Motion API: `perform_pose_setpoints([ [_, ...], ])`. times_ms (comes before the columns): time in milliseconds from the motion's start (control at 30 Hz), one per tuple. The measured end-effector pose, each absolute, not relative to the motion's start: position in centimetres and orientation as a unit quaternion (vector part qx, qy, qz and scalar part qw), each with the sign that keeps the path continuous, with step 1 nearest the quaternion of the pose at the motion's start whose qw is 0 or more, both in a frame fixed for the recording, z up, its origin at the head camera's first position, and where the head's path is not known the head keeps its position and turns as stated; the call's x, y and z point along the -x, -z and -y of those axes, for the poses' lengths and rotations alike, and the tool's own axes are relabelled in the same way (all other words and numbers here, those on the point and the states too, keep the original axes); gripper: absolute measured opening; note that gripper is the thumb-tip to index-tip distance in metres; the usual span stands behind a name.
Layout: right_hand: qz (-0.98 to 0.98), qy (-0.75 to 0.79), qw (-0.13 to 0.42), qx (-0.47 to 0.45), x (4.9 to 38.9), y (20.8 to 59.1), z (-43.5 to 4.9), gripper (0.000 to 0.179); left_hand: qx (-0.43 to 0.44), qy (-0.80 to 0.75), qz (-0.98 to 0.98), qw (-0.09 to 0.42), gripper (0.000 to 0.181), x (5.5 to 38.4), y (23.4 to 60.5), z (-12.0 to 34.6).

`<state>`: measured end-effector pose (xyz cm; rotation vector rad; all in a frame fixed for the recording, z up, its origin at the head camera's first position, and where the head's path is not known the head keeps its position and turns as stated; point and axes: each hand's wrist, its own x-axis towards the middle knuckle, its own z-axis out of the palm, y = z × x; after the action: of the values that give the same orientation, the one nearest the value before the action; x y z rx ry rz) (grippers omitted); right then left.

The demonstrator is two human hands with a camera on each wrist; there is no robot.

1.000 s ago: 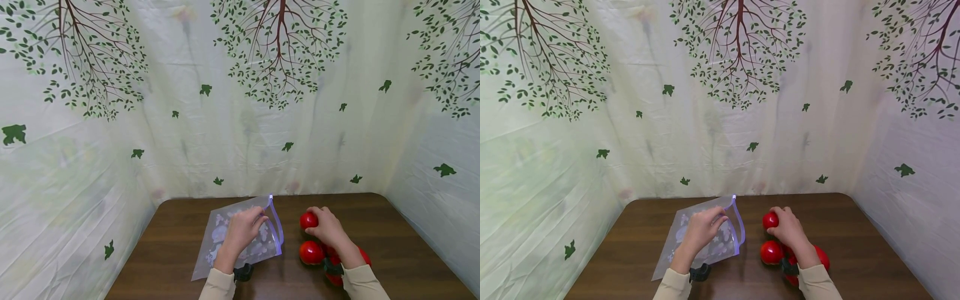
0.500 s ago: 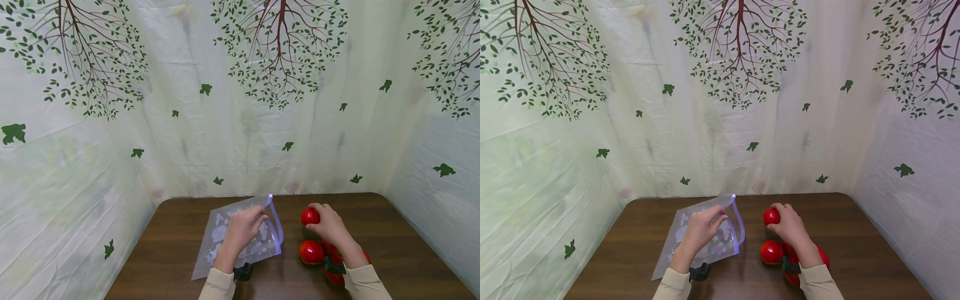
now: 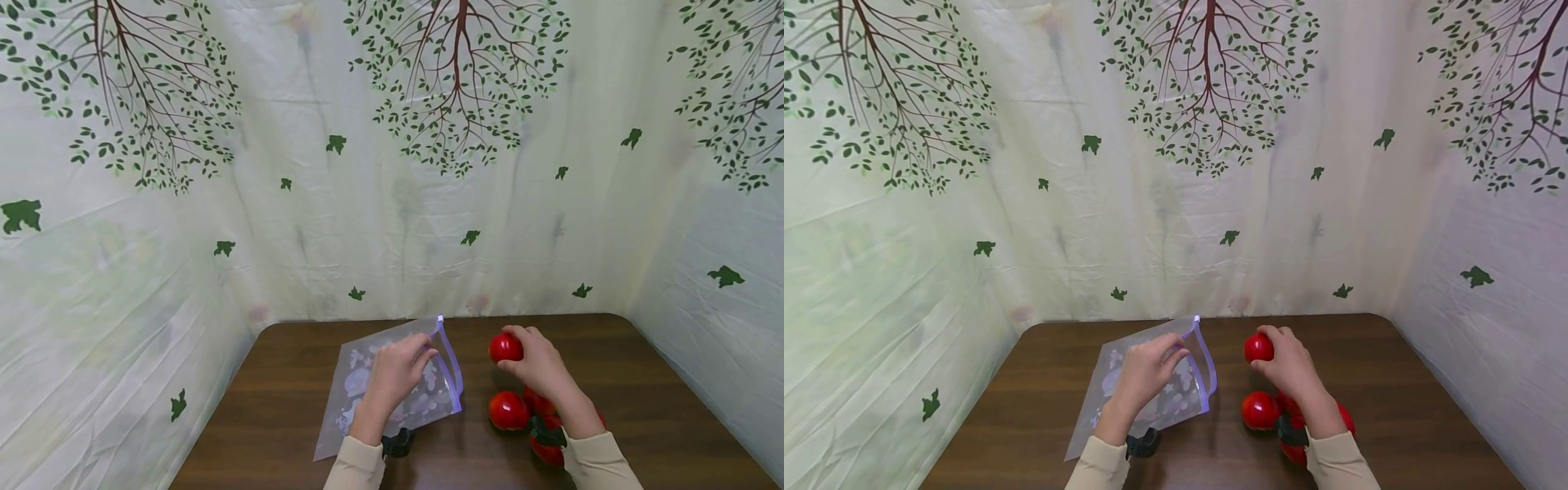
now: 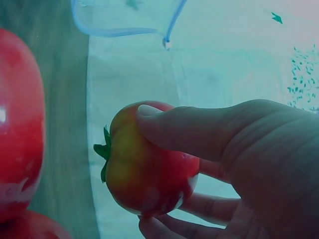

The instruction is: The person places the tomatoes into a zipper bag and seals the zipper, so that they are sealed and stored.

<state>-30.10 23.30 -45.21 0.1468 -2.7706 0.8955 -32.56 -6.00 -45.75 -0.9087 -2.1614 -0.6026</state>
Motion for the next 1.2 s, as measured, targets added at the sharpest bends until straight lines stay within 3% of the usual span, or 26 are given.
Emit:
perform_pose_setpoints([
  [1200, 0.925, -0.344, 0.143, -0.070, 28.5, 42.8, -21.8, 0.070, 0.337, 0.268, 0.821, 0.374, 0.011, 32.4, 45.1, 5.6],
])
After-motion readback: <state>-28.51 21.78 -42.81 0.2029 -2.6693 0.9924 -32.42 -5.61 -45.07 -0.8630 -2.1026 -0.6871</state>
